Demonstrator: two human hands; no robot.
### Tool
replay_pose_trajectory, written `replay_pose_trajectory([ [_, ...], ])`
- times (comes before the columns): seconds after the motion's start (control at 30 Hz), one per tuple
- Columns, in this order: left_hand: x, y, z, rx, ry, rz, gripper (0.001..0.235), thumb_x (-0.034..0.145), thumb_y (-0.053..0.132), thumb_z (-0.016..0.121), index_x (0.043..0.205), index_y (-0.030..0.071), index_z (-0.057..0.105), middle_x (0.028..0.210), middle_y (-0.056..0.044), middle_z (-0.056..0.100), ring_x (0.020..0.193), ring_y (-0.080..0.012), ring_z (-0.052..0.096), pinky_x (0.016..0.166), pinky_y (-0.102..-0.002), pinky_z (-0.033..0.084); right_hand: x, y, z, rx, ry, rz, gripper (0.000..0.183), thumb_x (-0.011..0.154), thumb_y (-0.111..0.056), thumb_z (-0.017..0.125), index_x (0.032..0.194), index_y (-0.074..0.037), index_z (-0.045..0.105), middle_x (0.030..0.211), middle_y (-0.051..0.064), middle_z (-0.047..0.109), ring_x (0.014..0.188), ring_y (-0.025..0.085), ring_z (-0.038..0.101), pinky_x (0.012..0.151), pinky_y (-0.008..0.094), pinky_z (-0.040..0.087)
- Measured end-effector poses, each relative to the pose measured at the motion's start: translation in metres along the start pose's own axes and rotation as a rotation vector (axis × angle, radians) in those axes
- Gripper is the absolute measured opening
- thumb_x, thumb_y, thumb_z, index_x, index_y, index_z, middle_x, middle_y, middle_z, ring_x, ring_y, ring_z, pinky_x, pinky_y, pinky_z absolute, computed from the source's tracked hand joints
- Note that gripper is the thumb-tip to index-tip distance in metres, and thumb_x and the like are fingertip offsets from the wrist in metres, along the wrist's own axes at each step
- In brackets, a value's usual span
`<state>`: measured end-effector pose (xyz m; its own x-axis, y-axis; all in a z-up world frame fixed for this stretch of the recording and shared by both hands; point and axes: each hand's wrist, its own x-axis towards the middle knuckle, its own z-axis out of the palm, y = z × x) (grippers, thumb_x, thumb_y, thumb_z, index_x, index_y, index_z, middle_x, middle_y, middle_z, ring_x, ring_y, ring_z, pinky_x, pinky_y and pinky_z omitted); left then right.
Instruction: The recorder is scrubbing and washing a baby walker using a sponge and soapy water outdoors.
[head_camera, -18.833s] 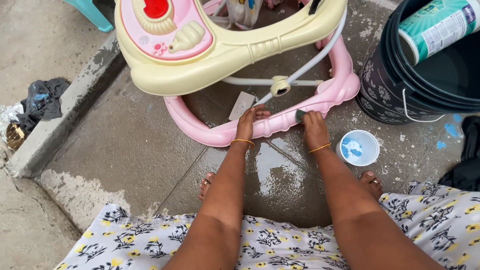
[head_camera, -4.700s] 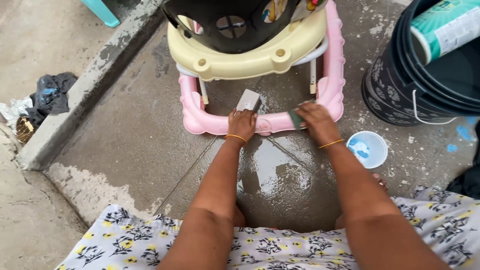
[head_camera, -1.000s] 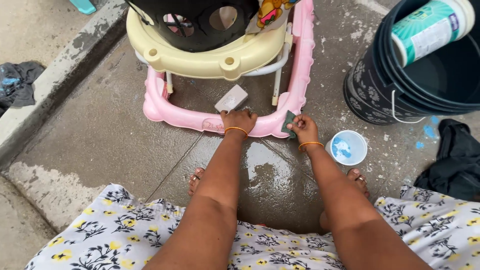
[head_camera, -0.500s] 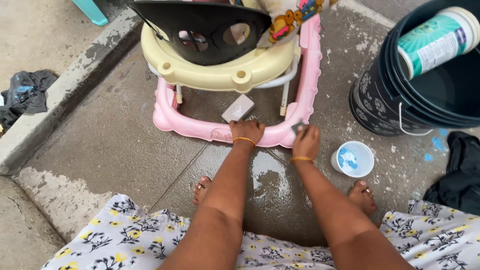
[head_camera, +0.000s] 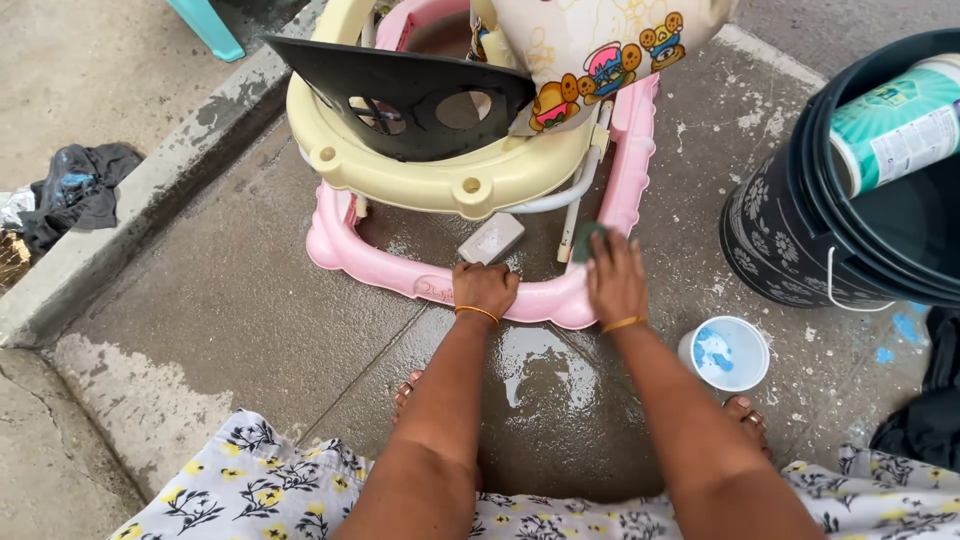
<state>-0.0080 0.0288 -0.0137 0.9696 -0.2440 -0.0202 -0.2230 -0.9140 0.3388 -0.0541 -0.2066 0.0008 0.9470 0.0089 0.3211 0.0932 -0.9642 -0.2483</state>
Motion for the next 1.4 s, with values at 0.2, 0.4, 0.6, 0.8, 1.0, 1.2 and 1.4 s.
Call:
replay_pose_trajectory([
  [0.2,0.002,0.001,-0.004,0.01,-0.041,-0.039,0.039,0.089,0.036,0.047,0.078,0.017,0.078,0.081,-0.009,0.076,0.083,-0.0236,0.07,0.097,-0.043,0.041,0.007,-0.008,-0.006,-0.067,-0.082,-0.048,0.05,0.094,-0.021,0.06,0.141,-0.005,0.06,0.147,0.027,0.049,0.135,0.047,0.05,0.117,0.052,0.036],
  [0.4,0.003,-0.005,-0.002,0.005,-0.025,-0.032,0.038,0.088,0.039,0.05,0.079,0.018,0.08,0.079,-0.01,0.076,0.083,-0.0245,0.071,0.096,-0.042,0.042,-0.032,-0.042,0.002,0.207,-0.095,-0.289,0.049,0.088,-0.019,0.066,0.133,0.001,0.059,0.142,0.022,0.053,0.131,0.042,0.055,0.115,0.051,0.044],
  [0.6,0.007,-0.028,0.011,0.046,-0.034,0.055,0.039,0.091,0.04,0.047,0.085,0.02,0.081,0.08,-0.012,0.075,0.083,-0.0282,0.071,0.097,-0.042,0.042,0.0,0.007,-0.002,0.237,-0.102,0.036,0.039,0.097,-0.007,0.062,0.135,-0.014,0.063,0.153,0.015,0.051,0.122,0.037,0.064,0.1,0.046,0.056],
  [0.8,0.025,-0.09,-0.019,0.152,-0.368,-0.01,0.042,0.092,0.042,0.045,0.104,0.022,0.079,0.101,-0.012,0.076,0.098,-0.0258,0.071,0.101,-0.042,0.043,-0.063,-0.053,0.047,0.175,-0.176,-0.251,0.07,0.088,0.011,0.054,0.147,-0.025,0.059,0.16,0.015,0.042,0.135,0.039,0.059,0.104,0.042,0.055],
  [1.0,0.035,-0.049,0.0,-0.684,-0.326,-0.288,0.056,0.093,0.055,0.05,0.131,0.015,0.062,0.118,-0.014,0.075,0.109,-0.0313,0.072,0.098,-0.04,0.052,-0.045,-0.04,0.055,0.245,-0.145,-0.275,0.056,0.097,-0.003,0.056,0.151,-0.016,0.051,0.155,0.023,0.042,0.129,0.04,0.059,0.108,0.046,0.054],
  [1.2,0.022,0.064,0.028,-0.184,-0.053,-0.408,0.071,0.101,0.058,0.039,0.146,0.002,0.04,0.134,-0.028,0.059,0.102,-0.044,0.069,0.09,-0.054,0.05,0.005,-0.006,0.021,0.331,-0.183,0.076,0.066,0.096,-0.005,0.056,0.155,0.0,0.03,0.163,0.032,0.025,0.135,0.052,0.045,0.107,0.05,0.047],
  [1.4,0.011,0.03,-0.007,-0.32,-0.15,-0.467,0.052,0.104,0.048,0.028,0.132,0.016,0.059,0.117,-0.022,0.072,0.104,-0.0446,0.069,0.093,-0.055,0.051,-0.071,-0.046,0.045,0.319,-0.333,-0.29,0.067,0.096,-0.015,0.055,0.158,-0.003,0.033,0.162,0.03,0.021,0.145,0.053,0.027,0.119,0.052,0.029],
])
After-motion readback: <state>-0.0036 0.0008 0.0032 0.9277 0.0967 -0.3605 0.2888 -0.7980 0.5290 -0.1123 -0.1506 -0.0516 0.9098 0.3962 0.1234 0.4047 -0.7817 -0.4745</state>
